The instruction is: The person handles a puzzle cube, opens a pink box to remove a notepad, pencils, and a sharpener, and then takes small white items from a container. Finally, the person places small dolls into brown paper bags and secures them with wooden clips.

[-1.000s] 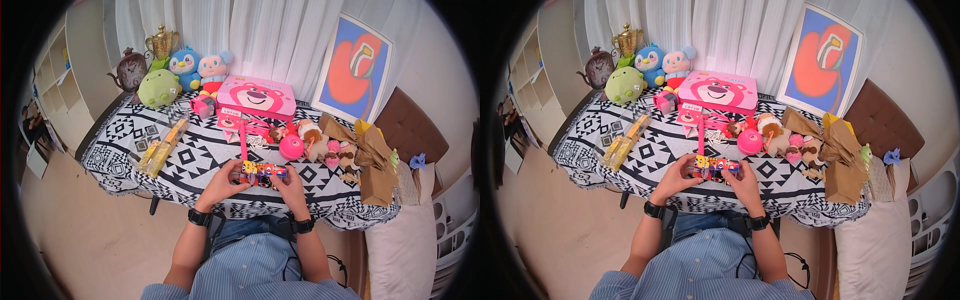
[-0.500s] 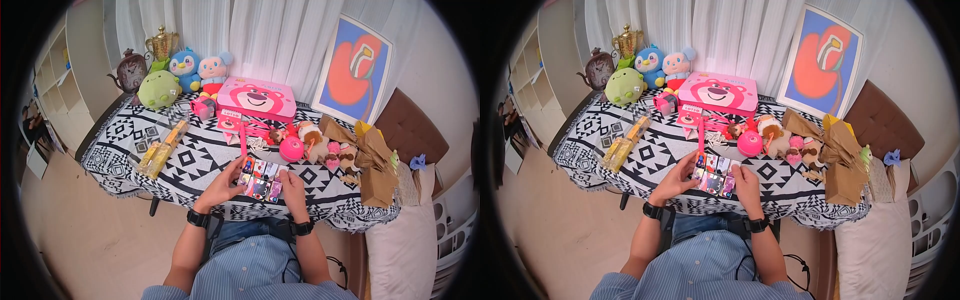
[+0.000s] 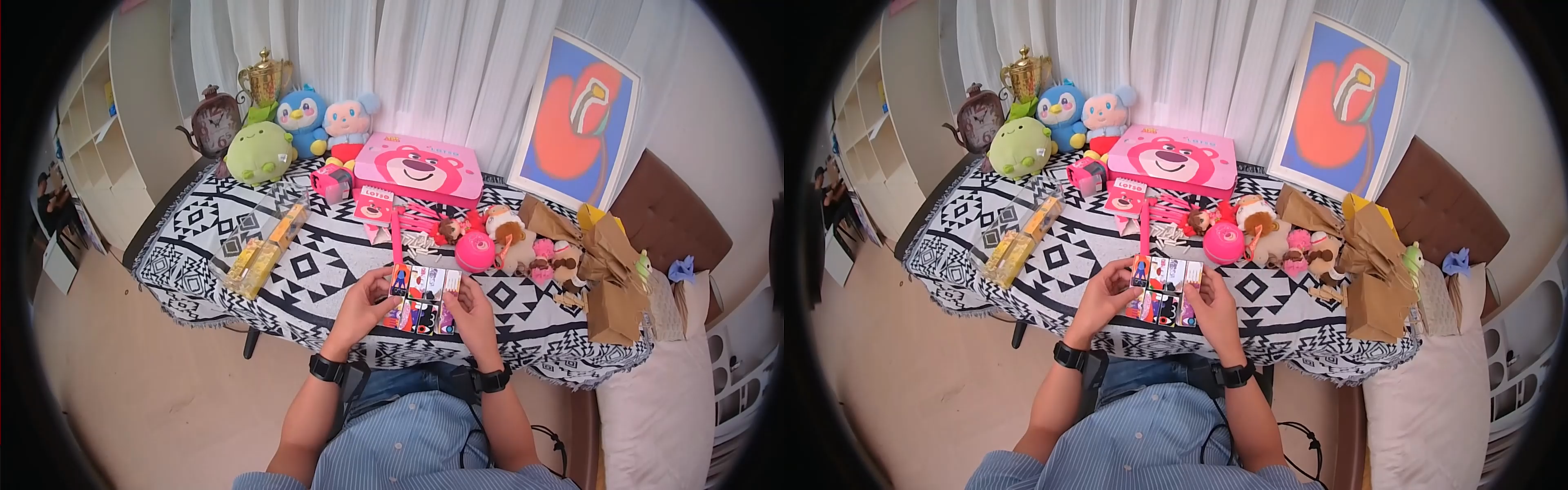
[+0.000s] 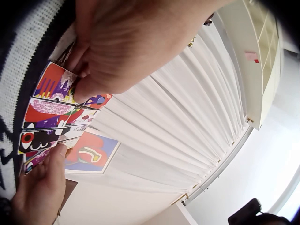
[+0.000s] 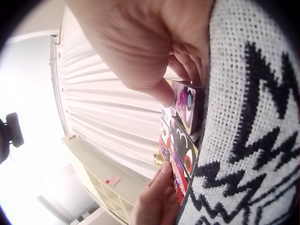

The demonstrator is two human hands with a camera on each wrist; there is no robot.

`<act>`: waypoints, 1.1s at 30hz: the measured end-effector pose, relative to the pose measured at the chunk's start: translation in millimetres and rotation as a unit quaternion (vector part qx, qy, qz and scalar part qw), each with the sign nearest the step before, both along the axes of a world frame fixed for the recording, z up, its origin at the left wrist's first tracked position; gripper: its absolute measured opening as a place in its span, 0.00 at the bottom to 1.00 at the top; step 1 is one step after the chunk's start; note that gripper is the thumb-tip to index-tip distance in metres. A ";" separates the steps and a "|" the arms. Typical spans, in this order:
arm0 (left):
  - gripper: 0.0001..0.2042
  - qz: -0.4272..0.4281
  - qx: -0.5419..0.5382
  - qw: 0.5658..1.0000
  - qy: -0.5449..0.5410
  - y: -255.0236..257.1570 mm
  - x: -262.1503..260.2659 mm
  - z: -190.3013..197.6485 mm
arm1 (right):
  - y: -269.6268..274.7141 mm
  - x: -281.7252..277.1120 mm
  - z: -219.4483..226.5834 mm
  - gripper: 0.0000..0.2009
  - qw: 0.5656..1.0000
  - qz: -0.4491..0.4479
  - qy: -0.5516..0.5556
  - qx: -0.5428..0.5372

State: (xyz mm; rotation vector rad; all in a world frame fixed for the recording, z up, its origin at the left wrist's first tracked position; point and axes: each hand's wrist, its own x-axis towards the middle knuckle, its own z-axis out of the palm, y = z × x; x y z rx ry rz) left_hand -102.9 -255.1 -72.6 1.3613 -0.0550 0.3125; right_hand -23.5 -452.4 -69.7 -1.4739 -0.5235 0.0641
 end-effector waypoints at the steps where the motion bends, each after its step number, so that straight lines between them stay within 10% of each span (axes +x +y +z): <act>1: 0.27 0.017 0.035 0.999 -0.004 -1.0 -0.4 1.8 | -1.1 0.8 0.5 0.21 1.000 0.019 0.008 -0.006; 33: 0.23 0.122 0.241 0.963 -0.020 -7.5 -1.3 1.9 | -5.1 -2.5 1.7 0.30 0.994 0.065 -0.022 -0.087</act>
